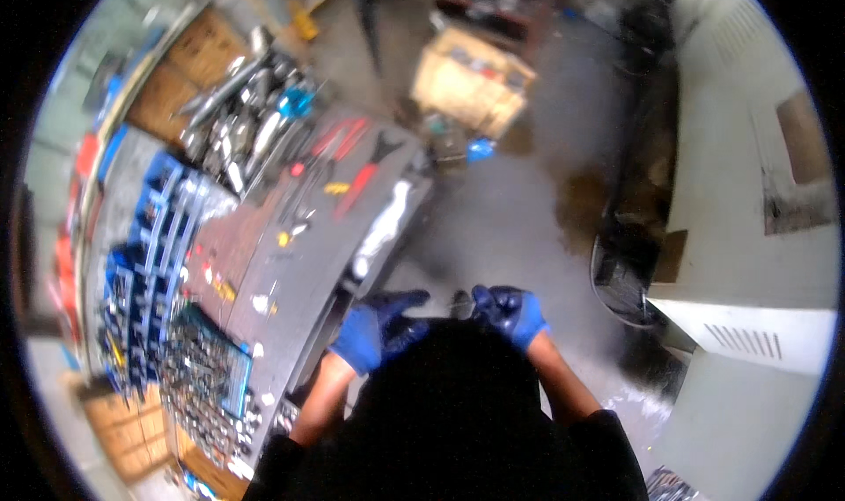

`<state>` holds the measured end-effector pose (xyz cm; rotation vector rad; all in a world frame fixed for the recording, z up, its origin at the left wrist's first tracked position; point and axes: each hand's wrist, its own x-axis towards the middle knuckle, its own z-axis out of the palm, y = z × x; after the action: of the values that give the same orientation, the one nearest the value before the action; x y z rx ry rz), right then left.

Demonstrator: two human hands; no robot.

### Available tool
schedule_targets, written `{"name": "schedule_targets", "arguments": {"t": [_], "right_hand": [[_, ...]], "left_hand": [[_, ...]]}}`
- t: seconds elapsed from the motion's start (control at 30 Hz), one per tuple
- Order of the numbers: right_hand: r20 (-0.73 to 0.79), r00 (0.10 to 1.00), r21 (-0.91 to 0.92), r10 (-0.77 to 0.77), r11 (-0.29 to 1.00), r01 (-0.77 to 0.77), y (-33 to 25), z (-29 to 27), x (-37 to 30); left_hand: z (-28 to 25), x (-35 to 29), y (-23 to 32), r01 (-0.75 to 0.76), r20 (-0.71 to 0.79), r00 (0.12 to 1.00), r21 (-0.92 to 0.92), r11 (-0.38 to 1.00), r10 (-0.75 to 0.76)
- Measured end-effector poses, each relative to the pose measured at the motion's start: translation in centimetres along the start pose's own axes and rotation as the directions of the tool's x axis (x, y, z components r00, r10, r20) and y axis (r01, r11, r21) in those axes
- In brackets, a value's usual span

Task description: The person walks through a workshop and approaches a workbench. They put on blue gloves and begin sorting through a pile of small metal parts, including screws and cylindrical components, on a cluttered table. The person picks up and examines individual items before placing them back down.

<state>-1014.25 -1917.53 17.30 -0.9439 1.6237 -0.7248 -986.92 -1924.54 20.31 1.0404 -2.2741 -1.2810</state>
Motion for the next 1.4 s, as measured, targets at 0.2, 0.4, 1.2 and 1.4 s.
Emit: {"name": "schedule_targets", "arguments": {"t": [0.2, 0.4, 1.2, 1.4], "right_hand": [[-0.030, 0.999, 0.137, -0.012, 0.990, 0.016, -2.0, -7.8, -0.9], [-0.008, 0.998, 0.089, -0.060, 0.994, 0.061, -1.0, -12.8, 3.5], [-0.421, 0.842, -0.114, -0.337, 0.941, 0.319, -8.2, -48.9, 40.9], [-0.324, 0.879, -0.094, -0.351, 0.936, 0.339, -8.1, -64.2, 52.4]], "left_hand": [[5.1, 10.8, 5.0, -0.191, 0.166, 0.968, -0.015, 0.982, 0.191], [4.7, 20.1, 6.7, -0.015, 0.476, 0.877, 0.165, 0.986, -0.067], [5.6, 80.7, 8.7, -0.369, 0.647, 0.719, 0.044, 0.928, 0.255], [8.9, 98.2, 11.5, -0.380, 0.636, 0.745, 0.153, 0.912, 0.203]]}}
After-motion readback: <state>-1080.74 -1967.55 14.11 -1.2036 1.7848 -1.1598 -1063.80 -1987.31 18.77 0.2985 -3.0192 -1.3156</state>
